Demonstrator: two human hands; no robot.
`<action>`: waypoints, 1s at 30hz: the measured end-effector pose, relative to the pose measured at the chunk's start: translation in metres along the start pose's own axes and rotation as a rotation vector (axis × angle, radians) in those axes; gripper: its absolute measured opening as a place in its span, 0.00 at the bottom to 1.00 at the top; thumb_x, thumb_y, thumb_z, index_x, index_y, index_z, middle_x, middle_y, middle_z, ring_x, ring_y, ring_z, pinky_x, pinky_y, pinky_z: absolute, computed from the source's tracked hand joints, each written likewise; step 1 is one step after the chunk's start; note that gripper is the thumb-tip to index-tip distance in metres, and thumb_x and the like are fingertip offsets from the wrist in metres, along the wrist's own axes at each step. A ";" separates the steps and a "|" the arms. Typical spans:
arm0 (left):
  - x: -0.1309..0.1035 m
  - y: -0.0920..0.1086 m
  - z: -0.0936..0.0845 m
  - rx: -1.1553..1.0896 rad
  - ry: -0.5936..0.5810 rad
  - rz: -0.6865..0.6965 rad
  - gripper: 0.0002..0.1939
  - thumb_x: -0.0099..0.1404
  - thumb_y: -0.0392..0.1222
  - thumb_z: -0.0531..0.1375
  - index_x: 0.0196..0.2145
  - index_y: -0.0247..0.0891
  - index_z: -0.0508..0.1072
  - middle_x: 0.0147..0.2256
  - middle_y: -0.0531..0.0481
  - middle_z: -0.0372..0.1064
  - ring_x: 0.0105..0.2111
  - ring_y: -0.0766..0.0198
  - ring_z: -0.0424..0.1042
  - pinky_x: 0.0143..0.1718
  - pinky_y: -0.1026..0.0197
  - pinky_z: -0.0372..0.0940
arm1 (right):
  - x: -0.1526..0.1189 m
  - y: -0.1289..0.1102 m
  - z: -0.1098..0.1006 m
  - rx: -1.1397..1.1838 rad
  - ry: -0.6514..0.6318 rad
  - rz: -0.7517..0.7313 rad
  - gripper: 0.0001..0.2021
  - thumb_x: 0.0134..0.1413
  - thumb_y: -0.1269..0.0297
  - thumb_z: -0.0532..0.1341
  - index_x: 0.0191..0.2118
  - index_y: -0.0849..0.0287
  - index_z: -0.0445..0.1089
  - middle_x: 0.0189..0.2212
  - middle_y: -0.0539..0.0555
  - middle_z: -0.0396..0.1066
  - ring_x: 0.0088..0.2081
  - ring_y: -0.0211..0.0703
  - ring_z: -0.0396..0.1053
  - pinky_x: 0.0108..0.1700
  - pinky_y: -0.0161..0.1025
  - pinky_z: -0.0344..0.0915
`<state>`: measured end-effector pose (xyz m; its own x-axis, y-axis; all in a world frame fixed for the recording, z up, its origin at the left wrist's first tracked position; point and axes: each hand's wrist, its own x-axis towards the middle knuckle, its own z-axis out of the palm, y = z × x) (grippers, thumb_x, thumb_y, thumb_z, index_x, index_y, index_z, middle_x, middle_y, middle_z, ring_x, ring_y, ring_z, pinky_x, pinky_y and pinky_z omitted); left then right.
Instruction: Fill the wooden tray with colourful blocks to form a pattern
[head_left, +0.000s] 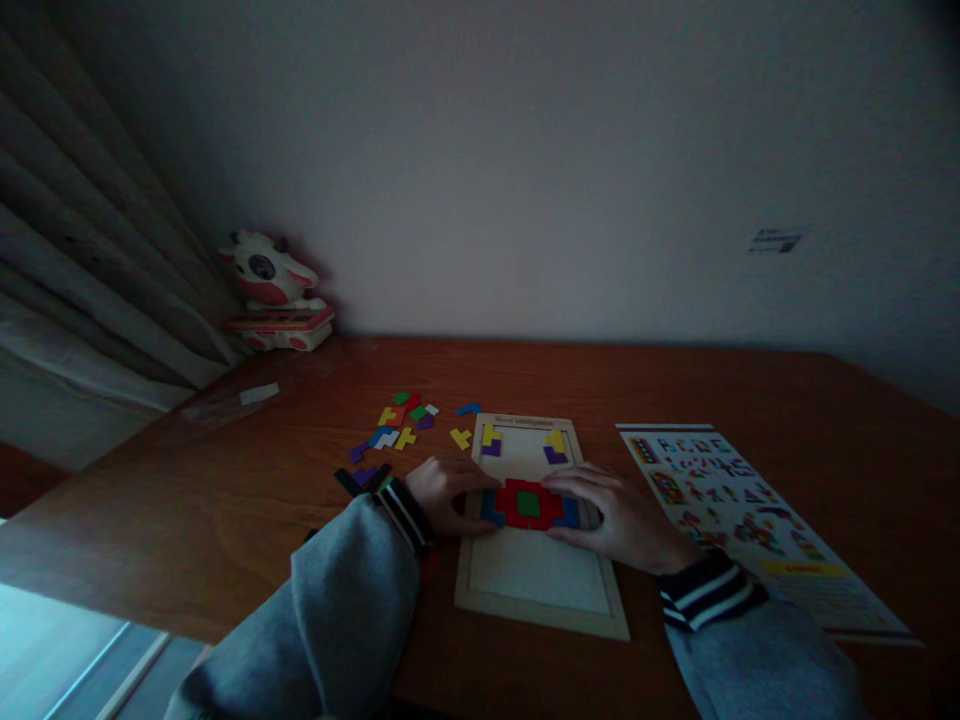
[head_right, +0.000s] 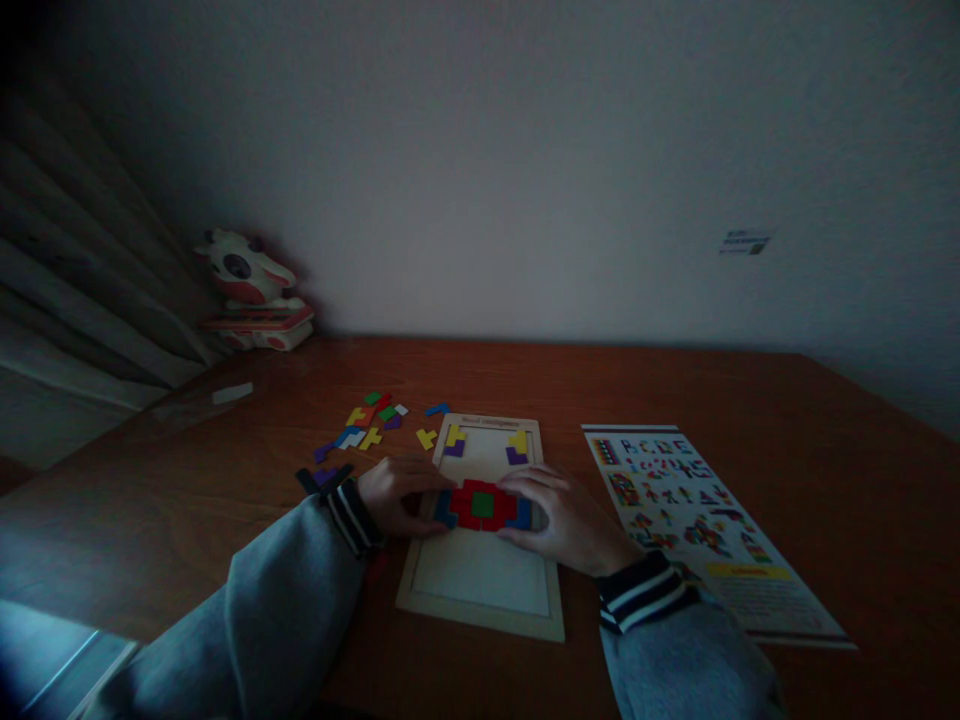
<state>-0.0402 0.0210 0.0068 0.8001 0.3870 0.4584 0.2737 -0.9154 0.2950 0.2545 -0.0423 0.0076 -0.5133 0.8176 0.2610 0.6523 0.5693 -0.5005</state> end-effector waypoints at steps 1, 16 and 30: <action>-0.001 0.000 -0.001 -0.019 -0.004 -0.012 0.24 0.58 0.54 0.67 0.47 0.36 0.77 0.37 0.42 0.77 0.37 0.58 0.77 0.41 0.58 0.72 | 0.000 0.001 0.000 0.005 0.007 -0.001 0.23 0.52 0.50 0.67 0.53 0.52 0.71 0.52 0.56 0.73 0.55 0.50 0.69 0.58 0.51 0.65; 0.014 0.021 0.010 -0.467 0.304 -0.253 0.09 0.63 0.41 0.66 0.38 0.33 0.79 0.36 0.44 0.75 0.31 0.65 0.77 0.35 0.62 0.75 | 0.006 -0.020 0.010 0.164 0.151 0.022 0.13 0.60 0.55 0.62 0.48 0.52 0.72 0.45 0.55 0.74 0.49 0.45 0.72 0.53 0.46 0.69; 0.007 0.010 0.012 -0.062 -0.033 0.049 0.20 0.65 0.48 0.63 0.53 0.38 0.73 0.52 0.42 0.74 0.53 0.54 0.71 0.55 0.49 0.68 | 0.003 -0.002 0.005 0.063 0.097 0.098 0.13 0.54 0.56 0.67 0.45 0.52 0.75 0.44 0.55 0.76 0.48 0.50 0.72 0.53 0.50 0.68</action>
<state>-0.0258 0.0128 0.0028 0.8292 0.3374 0.4456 0.2011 -0.9240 0.3253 0.2492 -0.0411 0.0051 -0.3904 0.8752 0.2857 0.6587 0.4823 -0.5775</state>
